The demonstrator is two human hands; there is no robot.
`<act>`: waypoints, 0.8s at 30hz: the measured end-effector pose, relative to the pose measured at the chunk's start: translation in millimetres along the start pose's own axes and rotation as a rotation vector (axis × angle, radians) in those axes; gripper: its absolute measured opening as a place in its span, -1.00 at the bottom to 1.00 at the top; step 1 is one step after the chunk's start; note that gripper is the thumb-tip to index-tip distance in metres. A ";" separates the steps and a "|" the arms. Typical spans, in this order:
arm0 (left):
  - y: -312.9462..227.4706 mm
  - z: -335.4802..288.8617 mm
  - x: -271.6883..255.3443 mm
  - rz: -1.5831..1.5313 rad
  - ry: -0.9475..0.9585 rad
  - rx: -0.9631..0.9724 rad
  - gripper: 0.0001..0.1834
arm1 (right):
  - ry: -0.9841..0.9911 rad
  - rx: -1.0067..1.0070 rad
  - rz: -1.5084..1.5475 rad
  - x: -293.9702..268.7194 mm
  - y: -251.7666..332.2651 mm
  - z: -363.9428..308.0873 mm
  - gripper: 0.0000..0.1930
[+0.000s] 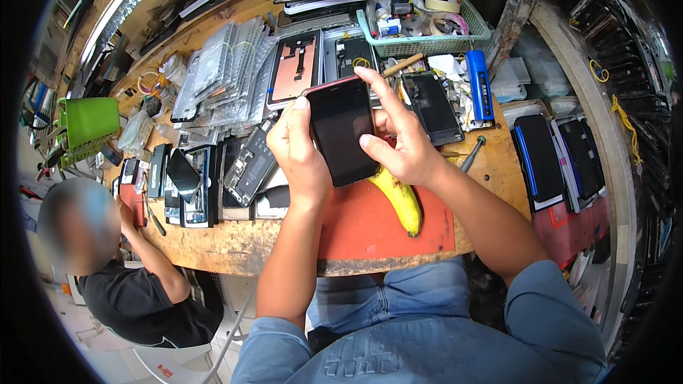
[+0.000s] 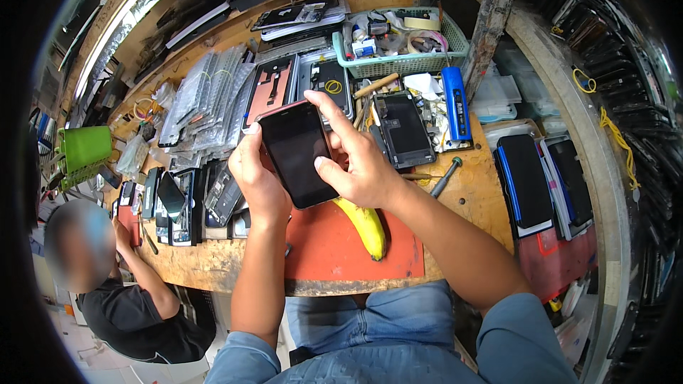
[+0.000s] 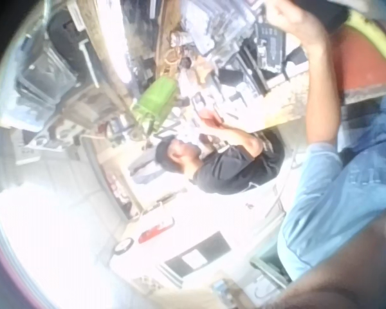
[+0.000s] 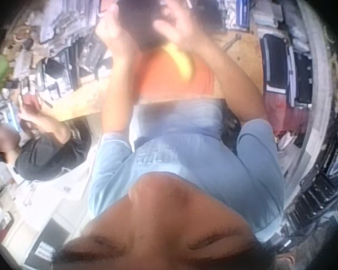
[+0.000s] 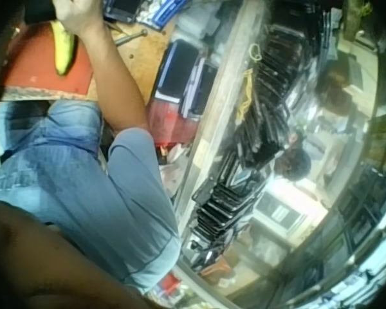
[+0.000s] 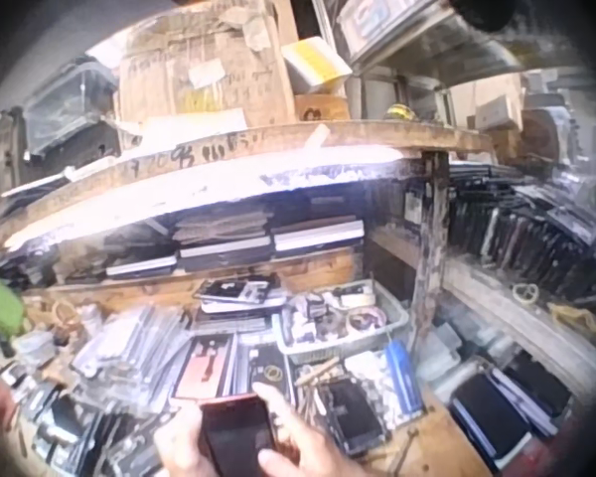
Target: The person holds a smartphone with a pink case and repeatedly taps and swipes the screen with their right index finger. The screen remains dark throughout the clip, and no tools are used.
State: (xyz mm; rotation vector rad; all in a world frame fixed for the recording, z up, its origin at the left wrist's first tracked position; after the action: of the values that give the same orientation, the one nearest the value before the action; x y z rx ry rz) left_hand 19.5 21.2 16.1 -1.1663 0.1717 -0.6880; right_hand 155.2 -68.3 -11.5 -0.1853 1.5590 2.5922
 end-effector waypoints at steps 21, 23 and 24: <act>9.4 0.0 -5.4 0.021 0.013 -0.010 -0.62 | -0.018 0.022 -0.005 0.3 0.8 -1.2 -0.03; 11.1 -0.9 -8.7 0.018 0.012 -0.009 -0.63 | -0.017 0.028 -0.004 1.6 -0.7 0.1 -0.03; 10.0 -1.1 -7.9 0.015 0.008 -0.007 -0.63 | -0.016 0.020 0.000 1.8 -0.1 0.2 -0.04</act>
State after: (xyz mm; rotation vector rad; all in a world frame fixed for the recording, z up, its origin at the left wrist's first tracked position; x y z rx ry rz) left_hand 16.9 27.1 5.1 -1.1681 0.1895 -0.6799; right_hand 153.4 -68.1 -11.9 -0.1630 1.5794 2.5700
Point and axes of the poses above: each hand's wrist, its own z-axis towards the middle knuckle, its own x-axis out of the palm, y = z × x, the point moved 4 cm from there along z, towards the middle knuckle, and after that the axes turned 14 degrees about y, right-handed, at the moved point
